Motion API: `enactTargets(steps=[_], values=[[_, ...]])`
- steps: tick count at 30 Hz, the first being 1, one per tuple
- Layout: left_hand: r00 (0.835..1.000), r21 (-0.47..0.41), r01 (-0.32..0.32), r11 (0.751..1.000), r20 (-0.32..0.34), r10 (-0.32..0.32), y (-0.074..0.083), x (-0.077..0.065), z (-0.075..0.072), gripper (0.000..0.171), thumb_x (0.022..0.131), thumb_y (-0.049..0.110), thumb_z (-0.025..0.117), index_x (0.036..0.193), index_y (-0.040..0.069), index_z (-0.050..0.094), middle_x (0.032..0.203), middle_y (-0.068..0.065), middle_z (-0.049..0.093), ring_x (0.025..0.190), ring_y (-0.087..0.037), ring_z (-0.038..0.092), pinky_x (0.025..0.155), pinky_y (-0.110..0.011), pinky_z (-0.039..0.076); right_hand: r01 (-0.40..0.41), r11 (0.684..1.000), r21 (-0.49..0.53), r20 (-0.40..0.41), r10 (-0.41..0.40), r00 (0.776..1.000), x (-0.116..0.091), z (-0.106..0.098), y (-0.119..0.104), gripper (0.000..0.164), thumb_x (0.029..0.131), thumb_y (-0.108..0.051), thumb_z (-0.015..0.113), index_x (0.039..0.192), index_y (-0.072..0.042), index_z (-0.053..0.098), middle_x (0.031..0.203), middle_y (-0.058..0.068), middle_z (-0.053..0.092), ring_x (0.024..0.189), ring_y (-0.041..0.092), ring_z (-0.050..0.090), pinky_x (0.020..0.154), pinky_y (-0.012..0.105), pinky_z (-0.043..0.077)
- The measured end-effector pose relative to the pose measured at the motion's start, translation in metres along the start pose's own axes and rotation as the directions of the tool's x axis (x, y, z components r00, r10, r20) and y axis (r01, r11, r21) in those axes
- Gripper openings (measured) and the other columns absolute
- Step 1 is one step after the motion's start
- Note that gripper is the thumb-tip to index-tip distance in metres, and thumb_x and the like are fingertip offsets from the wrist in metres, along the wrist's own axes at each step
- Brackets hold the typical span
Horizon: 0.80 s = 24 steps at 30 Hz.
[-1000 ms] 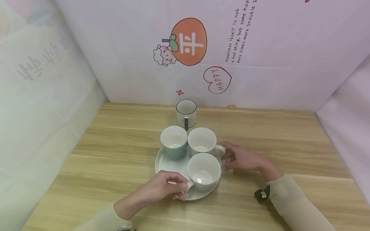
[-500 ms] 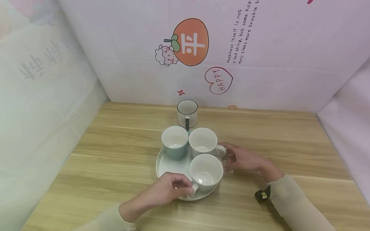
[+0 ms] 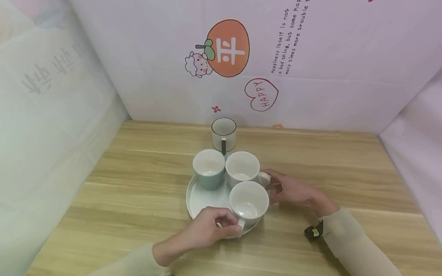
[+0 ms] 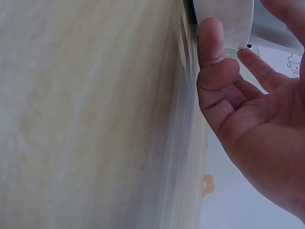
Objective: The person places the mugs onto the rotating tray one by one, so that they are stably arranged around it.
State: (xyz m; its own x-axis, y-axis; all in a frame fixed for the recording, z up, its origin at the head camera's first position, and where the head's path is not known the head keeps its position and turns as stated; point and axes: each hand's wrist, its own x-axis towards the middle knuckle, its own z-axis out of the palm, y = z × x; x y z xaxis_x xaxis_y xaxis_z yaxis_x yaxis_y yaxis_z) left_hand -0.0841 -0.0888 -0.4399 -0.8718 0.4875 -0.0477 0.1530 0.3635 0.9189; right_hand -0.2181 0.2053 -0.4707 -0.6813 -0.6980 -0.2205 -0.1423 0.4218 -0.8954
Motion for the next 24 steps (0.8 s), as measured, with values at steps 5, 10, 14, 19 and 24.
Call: enactTargets(steps=[5,10,14,19,24], values=[[1.000,0.003,-0.008,1.000,-0.015,0.008,0.0014,0.0012,0.0041,0.014,0.091,0.026,0.074,0.090,0.011,0.074,0.086,-0.003,0.074,0.070,0.002,0.060,0.067,-0.018,0.053,0.001,1.000,0.017,0.003,-0.001,1.000,-0.0009,0.0000,-0.0028,0.082,0.085,-0.013,0.079,0.153,-0.024,0.034,0.128,0.016,0.060,0.105,0.027,0.069,0.088,0.035,0.057],[1.000,0.002,-0.008,1.000,-0.021,0.008,0.0032,0.0011,0.0063,0.014,0.089,0.026,0.075,0.088,0.012,0.073,0.084,-0.003,0.074,0.069,0.002,0.060,0.068,-0.020,0.054,-0.016,0.999,0.035,0.001,0.016,1.000,-0.0016,0.0005,-0.0041,0.083,0.085,-0.012,0.079,0.152,-0.027,0.034,0.131,0.015,0.059,0.107,0.028,0.068,0.090,0.036,0.057],[1.000,0.012,-0.011,1.000,-0.021,0.011,0.0037,0.0008,0.0065,0.014,0.089,0.026,0.075,0.088,0.012,0.073,0.084,-0.003,0.074,0.069,0.002,0.060,0.068,-0.020,0.054,-0.025,0.999,0.026,-0.007,0.025,1.000,-0.0017,0.0007,-0.0031,0.083,0.084,-0.014,0.080,0.151,-0.031,0.035,0.131,0.013,0.060,0.108,0.027,0.068,0.090,0.037,0.057],[1.000,0.014,-0.008,1.000,-0.011,0.008,0.0031,-0.0007,0.0052,0.016,0.089,0.028,0.075,0.090,0.012,0.074,0.086,-0.003,0.074,0.070,0.003,0.060,0.068,-0.019,0.054,-0.011,1.000,-0.007,-0.013,0.011,1.000,-0.0021,0.0006,-0.0019,0.083,0.085,-0.019,0.080,0.152,-0.028,0.034,0.129,0.013,0.063,0.109,0.025,0.068,0.089,0.034,0.057],[1.000,0.001,-0.020,1.000,0.004,0.020,-0.0003,-0.0052,-0.0008,0.017,0.088,0.028,0.076,0.092,0.012,0.074,0.085,-0.005,0.074,0.072,0.002,0.061,0.068,-0.019,0.054,-0.003,1.000,-0.004,-0.008,0.003,1.000,-0.0018,0.0009,-0.0014,0.082,0.085,-0.017,0.079,0.153,-0.024,0.033,0.127,0.016,0.063,0.107,0.026,0.068,0.087,0.032,0.058]])
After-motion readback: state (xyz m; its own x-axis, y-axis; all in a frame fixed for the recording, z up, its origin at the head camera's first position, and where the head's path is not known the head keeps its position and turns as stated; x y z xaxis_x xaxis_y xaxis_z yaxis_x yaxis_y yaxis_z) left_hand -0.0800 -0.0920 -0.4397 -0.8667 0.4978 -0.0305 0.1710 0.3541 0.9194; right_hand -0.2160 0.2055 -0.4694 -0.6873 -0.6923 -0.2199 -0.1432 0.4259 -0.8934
